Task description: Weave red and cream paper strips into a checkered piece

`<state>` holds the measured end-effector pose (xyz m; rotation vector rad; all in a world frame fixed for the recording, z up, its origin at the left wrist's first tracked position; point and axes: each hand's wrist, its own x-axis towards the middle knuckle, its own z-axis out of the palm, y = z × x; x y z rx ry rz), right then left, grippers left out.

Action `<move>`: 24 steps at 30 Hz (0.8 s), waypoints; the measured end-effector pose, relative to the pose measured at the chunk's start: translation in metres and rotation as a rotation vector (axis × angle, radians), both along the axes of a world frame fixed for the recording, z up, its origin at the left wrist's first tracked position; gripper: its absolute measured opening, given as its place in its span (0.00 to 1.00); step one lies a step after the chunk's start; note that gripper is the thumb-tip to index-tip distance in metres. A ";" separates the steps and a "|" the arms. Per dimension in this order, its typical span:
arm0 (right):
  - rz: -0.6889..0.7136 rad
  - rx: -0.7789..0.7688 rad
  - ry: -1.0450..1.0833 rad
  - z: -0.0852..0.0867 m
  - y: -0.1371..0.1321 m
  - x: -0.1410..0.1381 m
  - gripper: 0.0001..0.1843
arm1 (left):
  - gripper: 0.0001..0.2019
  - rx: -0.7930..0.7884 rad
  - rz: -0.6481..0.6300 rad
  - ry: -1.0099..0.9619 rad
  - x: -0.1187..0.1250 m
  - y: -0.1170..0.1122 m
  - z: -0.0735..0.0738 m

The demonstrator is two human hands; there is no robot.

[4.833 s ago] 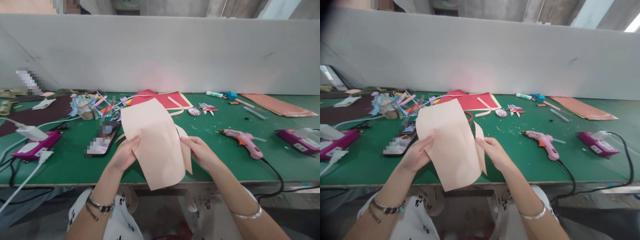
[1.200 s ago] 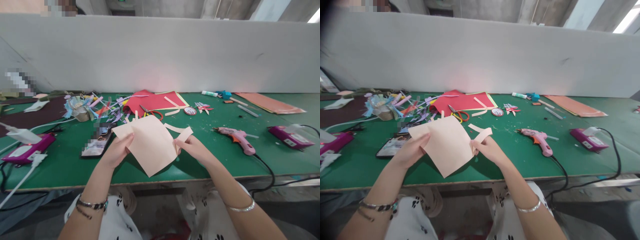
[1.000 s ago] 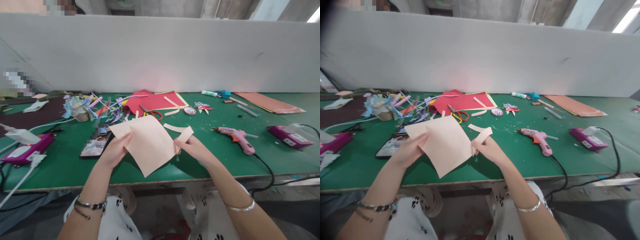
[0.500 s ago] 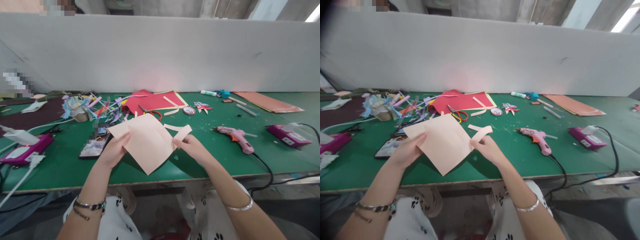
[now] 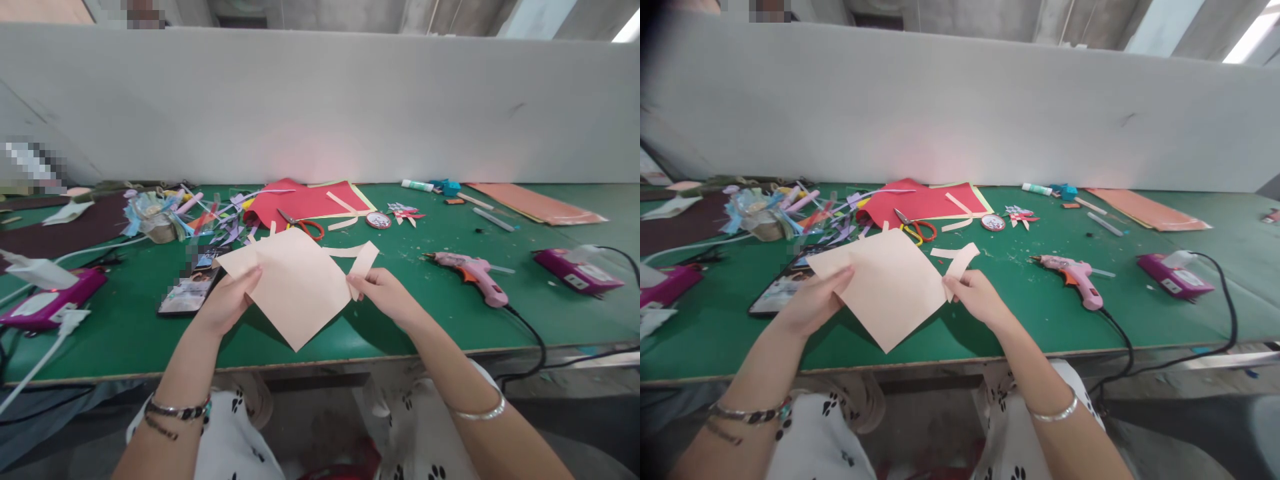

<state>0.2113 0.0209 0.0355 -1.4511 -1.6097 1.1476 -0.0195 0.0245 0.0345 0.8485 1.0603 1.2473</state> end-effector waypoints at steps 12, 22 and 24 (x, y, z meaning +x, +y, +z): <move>0.110 0.023 0.068 0.001 0.001 0.009 0.14 | 0.17 -0.014 0.032 0.012 -0.005 -0.001 0.006; 0.154 -0.032 0.032 0.003 0.000 0.006 0.08 | 0.18 -0.008 0.057 0.031 -0.006 -0.001 0.007; 0.139 -0.062 0.026 0.004 -0.001 0.006 0.07 | 0.18 -0.012 0.063 0.029 -0.006 -0.001 0.007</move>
